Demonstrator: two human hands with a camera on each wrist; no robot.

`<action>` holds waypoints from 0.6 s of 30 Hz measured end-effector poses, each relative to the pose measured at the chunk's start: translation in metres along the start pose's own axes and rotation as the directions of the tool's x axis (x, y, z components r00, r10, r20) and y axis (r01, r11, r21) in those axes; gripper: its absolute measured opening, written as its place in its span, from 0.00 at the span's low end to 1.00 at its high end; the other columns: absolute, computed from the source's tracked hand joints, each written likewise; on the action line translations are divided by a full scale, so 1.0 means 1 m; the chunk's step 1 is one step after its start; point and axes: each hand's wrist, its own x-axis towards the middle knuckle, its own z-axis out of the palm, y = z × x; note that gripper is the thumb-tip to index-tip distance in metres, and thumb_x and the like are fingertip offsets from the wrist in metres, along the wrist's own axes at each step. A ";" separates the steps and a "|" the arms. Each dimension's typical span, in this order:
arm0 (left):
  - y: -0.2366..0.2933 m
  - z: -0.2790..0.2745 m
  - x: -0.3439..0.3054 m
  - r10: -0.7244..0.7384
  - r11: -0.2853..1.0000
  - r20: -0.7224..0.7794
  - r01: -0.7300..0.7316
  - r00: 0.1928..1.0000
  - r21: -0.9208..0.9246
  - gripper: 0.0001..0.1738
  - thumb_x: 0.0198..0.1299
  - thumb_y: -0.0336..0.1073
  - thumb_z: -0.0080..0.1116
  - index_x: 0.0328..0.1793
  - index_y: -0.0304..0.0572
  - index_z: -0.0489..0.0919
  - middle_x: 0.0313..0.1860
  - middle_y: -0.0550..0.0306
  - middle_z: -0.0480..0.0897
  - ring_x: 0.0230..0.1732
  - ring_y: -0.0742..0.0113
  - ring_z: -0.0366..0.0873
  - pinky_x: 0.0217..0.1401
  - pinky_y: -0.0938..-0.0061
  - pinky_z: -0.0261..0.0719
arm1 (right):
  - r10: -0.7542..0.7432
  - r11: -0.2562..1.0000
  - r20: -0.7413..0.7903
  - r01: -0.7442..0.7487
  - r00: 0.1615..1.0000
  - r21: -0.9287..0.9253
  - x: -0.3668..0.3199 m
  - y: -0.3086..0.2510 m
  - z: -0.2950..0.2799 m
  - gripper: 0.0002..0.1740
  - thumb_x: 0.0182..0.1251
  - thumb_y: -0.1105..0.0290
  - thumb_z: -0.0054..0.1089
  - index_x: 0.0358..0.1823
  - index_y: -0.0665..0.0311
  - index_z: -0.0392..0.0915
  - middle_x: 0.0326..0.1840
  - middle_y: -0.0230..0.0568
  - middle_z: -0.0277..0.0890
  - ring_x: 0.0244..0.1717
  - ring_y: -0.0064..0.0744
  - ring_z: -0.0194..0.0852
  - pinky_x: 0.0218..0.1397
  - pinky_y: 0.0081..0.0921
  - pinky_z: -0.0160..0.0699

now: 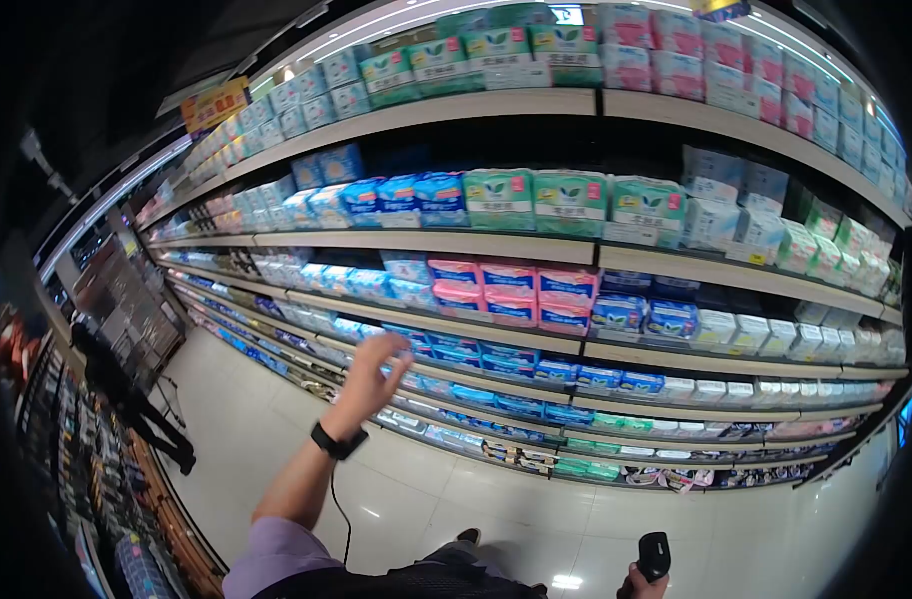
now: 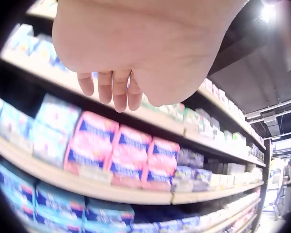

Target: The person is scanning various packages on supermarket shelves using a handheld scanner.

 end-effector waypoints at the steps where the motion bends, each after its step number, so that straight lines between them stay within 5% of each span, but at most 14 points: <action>1: -0.007 -0.030 0.027 0.011 1.000 -0.062 -0.009 0.998 0.019 0.13 0.73 0.32 0.70 0.59 0.37 0.86 0.56 0.43 0.89 0.59 0.41 0.86 0.65 0.54 0.82 | -0.014 1.000 -0.026 0.013 1.000 -0.013 0.000 0.000 -0.001 0.06 0.78 0.72 0.70 0.44 0.59 0.79 0.24 0.22 0.67 0.19 0.18 0.60 0.22 0.23 0.58; 3: -0.022 -0.060 0.088 0.109 0.991 -0.223 -0.089 0.969 0.096 0.11 0.78 0.32 0.66 0.61 0.36 0.86 0.56 0.42 0.89 0.59 0.43 0.87 0.65 0.58 0.82 | -0.078 0.997 -0.047 0.076 0.996 -0.029 0.008 -0.005 -0.017 0.06 0.78 0.73 0.69 0.49 0.63 0.79 0.25 0.26 0.70 0.19 0.20 0.63 0.21 0.23 0.61; 4: -0.043 -0.076 0.109 0.038 0.999 -0.231 -0.032 0.972 0.028 0.12 0.79 0.31 0.63 0.63 0.36 0.85 0.57 0.41 0.88 0.60 0.43 0.86 0.66 0.58 0.82 | -0.107 0.994 -0.070 0.105 0.992 -0.041 0.007 -0.008 -0.011 0.07 0.78 0.73 0.68 0.49 0.64 0.80 0.25 0.27 0.71 0.19 0.21 0.64 0.21 0.23 0.62; 8: -0.159 -0.122 0.190 0.164 0.972 -0.264 -0.109 0.950 0.210 0.19 0.79 0.26 0.57 0.73 0.38 0.81 0.68 0.38 0.86 0.70 0.38 0.82 0.74 0.56 0.79 | -0.178 0.984 -0.169 0.180 0.969 -0.003 -0.009 0.006 0.062 0.08 0.78 0.74 0.68 0.52 0.66 0.80 0.26 0.31 0.74 0.19 0.24 0.69 0.21 0.23 0.67; 9: -0.183 -0.121 0.208 0.211 0.959 -0.298 -0.138 0.931 0.247 0.21 0.72 0.22 0.56 0.70 0.36 0.82 0.66 0.36 0.86 0.69 0.33 0.82 0.73 0.49 0.80 | -0.183 0.980 -0.224 0.195 0.957 0.034 -0.014 0.014 0.084 0.08 0.78 0.73 0.69 0.52 0.66 0.80 0.25 0.32 0.74 0.19 0.25 0.70 0.21 0.24 0.68; 13: -0.275 -0.131 0.275 0.363 0.907 -0.239 -0.283 0.901 0.313 0.25 0.69 0.20 0.58 0.72 0.30 0.79 0.67 0.33 0.85 0.70 0.32 0.81 0.75 0.46 0.78 | -0.156 0.980 -0.262 0.182 0.952 0.080 -0.032 0.043 0.194 0.10 0.79 0.73 0.69 0.54 0.65 0.79 0.24 0.33 0.73 0.17 0.26 0.69 0.20 0.25 0.68; 15: -0.271 -0.134 0.286 0.351 0.895 -0.197 -0.267 0.915 0.358 0.24 0.69 0.25 0.62 0.71 0.28 0.78 0.64 0.31 0.85 0.66 0.31 0.81 0.70 0.43 0.80 | -0.126 0.978 -0.243 0.162 0.962 0.134 -0.036 0.041 0.233 0.09 0.79 0.73 0.70 0.53 0.65 0.79 0.23 0.33 0.73 0.16 0.26 0.69 0.19 0.26 0.67; 18: -0.318 -0.142 0.340 0.055 0.850 0.152 -0.126 0.987 0.511 0.28 0.68 0.39 0.70 0.70 0.30 0.78 0.54 0.28 0.88 0.57 0.27 0.84 0.61 0.42 0.82 | -0.128 0.988 -0.201 0.143 0.971 0.062 -0.054 0.045 0.326 0.09 0.78 0.73 0.70 0.52 0.67 0.81 0.24 0.31 0.74 0.17 0.24 0.69 0.20 0.25 0.65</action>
